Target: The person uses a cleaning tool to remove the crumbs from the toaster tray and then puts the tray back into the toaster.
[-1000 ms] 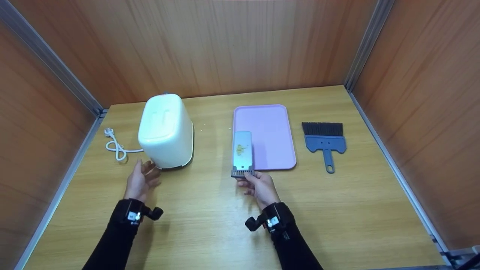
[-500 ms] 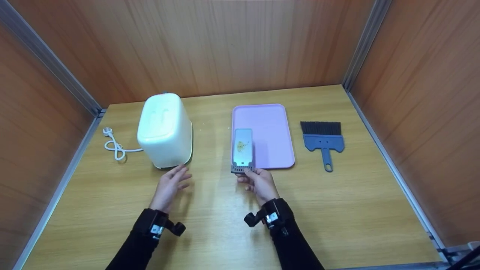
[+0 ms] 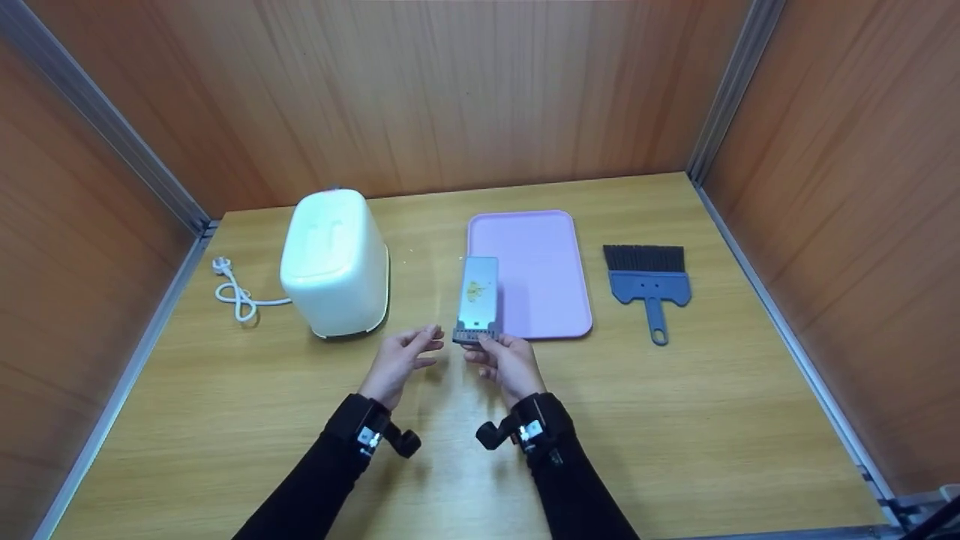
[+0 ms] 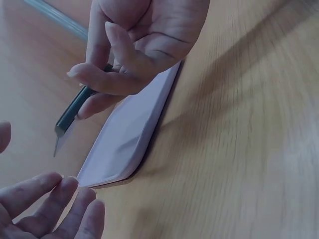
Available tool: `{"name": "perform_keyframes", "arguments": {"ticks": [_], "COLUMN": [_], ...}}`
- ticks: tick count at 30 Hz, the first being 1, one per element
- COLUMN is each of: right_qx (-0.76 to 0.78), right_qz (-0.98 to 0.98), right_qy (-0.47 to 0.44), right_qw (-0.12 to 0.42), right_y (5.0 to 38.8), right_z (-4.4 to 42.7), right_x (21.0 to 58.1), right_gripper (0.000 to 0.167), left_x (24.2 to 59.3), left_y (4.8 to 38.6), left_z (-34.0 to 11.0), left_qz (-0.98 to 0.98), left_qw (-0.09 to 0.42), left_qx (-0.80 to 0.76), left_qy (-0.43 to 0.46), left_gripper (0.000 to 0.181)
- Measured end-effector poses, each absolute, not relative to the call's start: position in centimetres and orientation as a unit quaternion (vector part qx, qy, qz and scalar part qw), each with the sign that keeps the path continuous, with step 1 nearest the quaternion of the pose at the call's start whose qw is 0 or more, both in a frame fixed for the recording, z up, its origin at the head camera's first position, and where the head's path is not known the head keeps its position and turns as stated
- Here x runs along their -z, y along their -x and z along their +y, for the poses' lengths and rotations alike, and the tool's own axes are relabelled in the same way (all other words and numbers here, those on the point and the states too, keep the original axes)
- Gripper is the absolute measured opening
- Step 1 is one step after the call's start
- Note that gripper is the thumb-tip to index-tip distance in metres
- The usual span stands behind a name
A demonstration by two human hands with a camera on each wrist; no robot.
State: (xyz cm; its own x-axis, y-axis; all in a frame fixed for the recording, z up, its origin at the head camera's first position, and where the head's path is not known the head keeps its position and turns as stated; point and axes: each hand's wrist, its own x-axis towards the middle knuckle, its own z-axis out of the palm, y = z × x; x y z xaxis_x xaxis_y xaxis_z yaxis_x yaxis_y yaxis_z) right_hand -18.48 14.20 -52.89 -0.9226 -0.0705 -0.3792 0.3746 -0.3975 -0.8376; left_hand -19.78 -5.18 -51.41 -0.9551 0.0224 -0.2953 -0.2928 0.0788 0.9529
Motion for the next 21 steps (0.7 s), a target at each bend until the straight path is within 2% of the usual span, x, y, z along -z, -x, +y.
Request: {"name": "perform_keyframes", "arguments": {"ticks": [5, 13, 21], "right_qx": [0.826, 0.833, 0.840], "right_qz": [0.528, 0.518, 0.503], "right_qy": [-0.152, -0.164, -0.179], "right_qw": [0.125, 0.105, 0.100], "right_y": [18.7, 18.8, 18.8], "right_z": [13.6, 13.2, 12.5], "right_x": [52.8, 52.8, 53.2], "right_gripper": [0.031, 0.032, 0.031], "left_x": [52.1, 52.5, 53.0], "left_y": [20.1, 20.5, 20.8], "left_z": [-4.5, -3.0, -2.1], "left_qz": [0.698, 0.665, 0.645], "left_qw": [0.147, 0.167, 0.149], "left_qx": [-0.693, -0.719, -0.742], "left_qy": [0.105, 0.116, 0.105], "left_gripper": [0.047, 0.047, 0.036]}}
